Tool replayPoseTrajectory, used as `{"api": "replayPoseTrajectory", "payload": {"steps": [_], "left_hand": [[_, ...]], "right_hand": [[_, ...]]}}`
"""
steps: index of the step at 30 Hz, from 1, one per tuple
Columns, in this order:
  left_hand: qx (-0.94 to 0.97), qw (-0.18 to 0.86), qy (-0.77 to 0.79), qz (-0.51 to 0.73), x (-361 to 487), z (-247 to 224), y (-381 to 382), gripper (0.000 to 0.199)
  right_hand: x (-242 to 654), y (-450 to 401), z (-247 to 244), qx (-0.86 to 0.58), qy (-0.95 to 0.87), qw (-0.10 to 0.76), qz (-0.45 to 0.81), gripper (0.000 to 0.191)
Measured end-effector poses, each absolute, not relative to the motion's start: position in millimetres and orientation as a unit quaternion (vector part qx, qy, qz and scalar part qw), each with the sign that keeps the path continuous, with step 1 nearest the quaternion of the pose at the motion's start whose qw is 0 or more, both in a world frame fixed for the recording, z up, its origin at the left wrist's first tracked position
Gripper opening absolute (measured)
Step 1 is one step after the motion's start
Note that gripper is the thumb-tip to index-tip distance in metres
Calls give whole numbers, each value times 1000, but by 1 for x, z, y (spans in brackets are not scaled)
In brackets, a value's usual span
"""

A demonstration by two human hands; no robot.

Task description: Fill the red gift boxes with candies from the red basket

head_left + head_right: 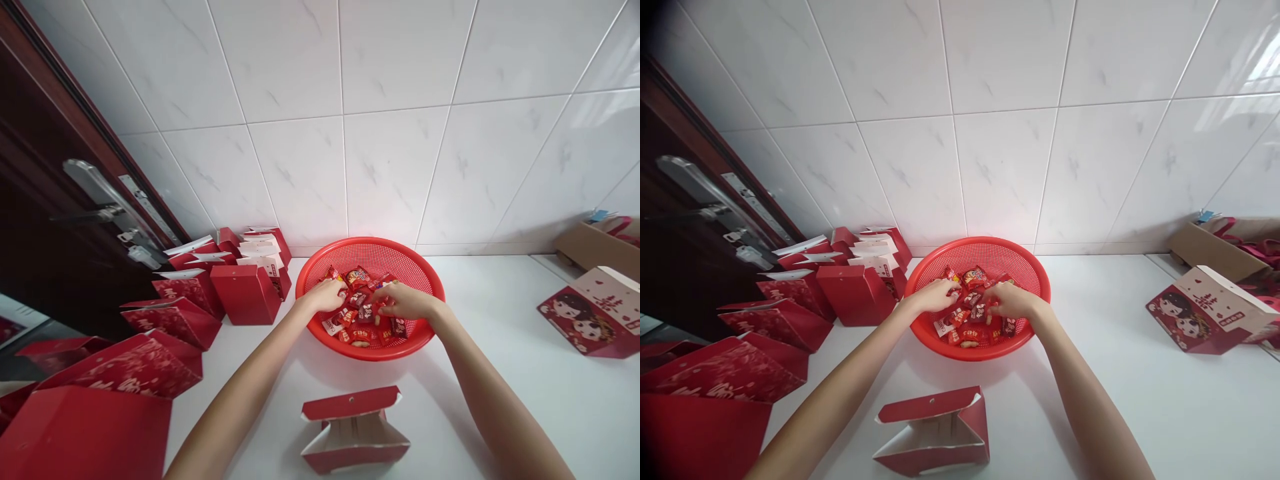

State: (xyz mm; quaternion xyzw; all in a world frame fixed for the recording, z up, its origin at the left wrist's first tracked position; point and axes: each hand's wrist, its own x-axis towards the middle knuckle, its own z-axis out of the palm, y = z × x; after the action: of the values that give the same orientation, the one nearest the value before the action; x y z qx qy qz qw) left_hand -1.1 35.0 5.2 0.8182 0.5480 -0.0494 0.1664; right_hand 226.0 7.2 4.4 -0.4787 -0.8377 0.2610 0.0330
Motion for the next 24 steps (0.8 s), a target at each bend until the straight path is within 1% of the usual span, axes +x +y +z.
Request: {"api": "replayPoseTrajectory", "payload": {"steps": [3,6,11,24], "left_hand": [[819,172,546,-39,-2,4,37,38],[822,182,539,-34,-5,2,39,42],[825,191,531,-36,-7,3,39,43],[796,148,583,-69,-4,4,37,46]], "right_hand": [[226,7,6,-476,-838,17,268,25],[227,8,7,-473,-836,-2,278,24],[229,13,2,-480,-830,-18,285,26],[231,15,-1,-499,-823,-10,270,24]]}}
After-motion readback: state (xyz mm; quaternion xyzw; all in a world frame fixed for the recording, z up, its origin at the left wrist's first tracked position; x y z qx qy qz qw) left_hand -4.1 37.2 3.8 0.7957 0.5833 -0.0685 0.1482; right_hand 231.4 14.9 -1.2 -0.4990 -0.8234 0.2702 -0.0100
